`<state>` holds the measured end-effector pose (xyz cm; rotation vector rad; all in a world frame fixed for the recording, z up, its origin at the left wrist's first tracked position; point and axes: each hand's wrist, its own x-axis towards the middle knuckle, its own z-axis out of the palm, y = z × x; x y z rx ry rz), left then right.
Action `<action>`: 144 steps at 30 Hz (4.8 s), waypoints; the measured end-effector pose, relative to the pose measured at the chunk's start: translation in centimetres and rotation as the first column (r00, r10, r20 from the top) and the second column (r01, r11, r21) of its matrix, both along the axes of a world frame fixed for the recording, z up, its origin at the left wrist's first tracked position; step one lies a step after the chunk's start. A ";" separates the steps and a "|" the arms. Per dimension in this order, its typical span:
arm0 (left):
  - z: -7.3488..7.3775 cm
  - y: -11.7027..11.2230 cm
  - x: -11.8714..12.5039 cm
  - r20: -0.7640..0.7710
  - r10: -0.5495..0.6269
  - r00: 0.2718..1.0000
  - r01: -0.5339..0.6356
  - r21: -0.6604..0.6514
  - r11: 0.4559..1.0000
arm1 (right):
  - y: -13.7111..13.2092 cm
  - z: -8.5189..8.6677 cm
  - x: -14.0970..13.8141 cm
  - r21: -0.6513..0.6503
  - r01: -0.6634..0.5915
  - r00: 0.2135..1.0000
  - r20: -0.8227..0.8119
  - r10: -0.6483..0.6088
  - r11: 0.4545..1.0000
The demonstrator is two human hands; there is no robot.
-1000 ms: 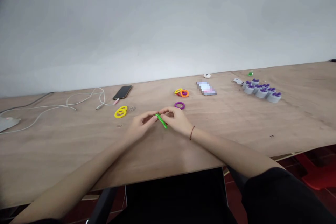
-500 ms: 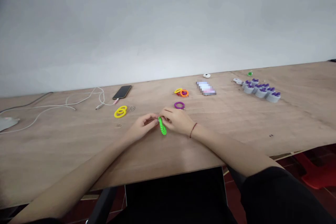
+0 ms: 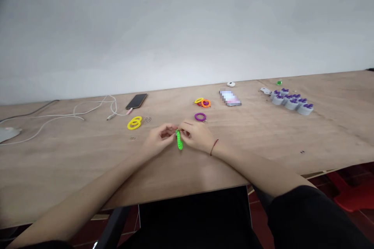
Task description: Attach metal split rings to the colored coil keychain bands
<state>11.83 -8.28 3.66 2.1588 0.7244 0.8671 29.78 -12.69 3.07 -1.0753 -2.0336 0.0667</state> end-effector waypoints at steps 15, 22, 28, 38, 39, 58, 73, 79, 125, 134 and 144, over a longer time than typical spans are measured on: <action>0.4 -0.8 0.2 -0.042 0.136 0.990 -0.116 0.317 0.941 | -0.1 0.5 -1.0 -0.160 0.055 0.960 -0.262 -0.096 0.986; 0.0 -0.5 -0.3 0.003 0.107 0.994 -0.093 0.508 0.856 | 0.6 0.0 -0.5 -0.395 -0.067 0.901 -0.419 -0.115 0.916; 0.1 -0.1 -0.2 0.056 0.091 0.994 -0.096 0.084 0.992 | 0.1 0.9 -0.6 -0.477 -0.325 0.841 -0.540 0.019 0.817; 0.0 -0.1 -0.1 0.034 0.013 0.999 -0.013 -0.007 1.000 | 0.4 1.0 0.9 -0.176 -0.114 0.991 -0.089 0.100 0.978; 0.0 -0.1 -0.1 0.045 0.001 0.999 0.001 -0.028 1.000 | 0.3 1.1 0.9 -0.159 -0.093 0.994 -0.067 0.083 0.983; 0.6 -0.6 -0.2 0.083 0.019 0.996 -0.023 0.040 0.999 | -0.3 1.2 -1.2 -0.537 -0.484 0.544 -0.803 -0.244 0.691; 0.7 -0.3 -0.6 -0.076 0.030 0.997 -0.016 0.173 0.985 | 0.6 0.6 0.5 -0.339 -0.205 0.915 -0.399 0.057 0.918; 0.7 -0.5 -0.4 -0.081 0.053 0.995 -0.034 0.221 0.975 | 0.7 0.5 0.3 -0.419 -0.235 0.900 -0.435 0.033 0.877; -0.4 -0.2 0.7 0.120 -0.020 0.993 0.075 -0.473 0.878 | 0.1 0.1 -0.4 -0.188 0.019 0.973 -0.224 -0.061 0.982; -1.3 0.6 0.6 0.058 0.043 0.997 -0.016 -0.403 0.915 | 0.3 0.3 -0.4 -0.252 0.023 0.935 -0.336 -0.110 0.968; -0.9 0.6 0.3 0.020 0.075 0.997 -0.065 -0.314 0.947 | 1.4 -1.1 -0.5 -0.519 -0.235 0.760 -0.625 -0.177 0.822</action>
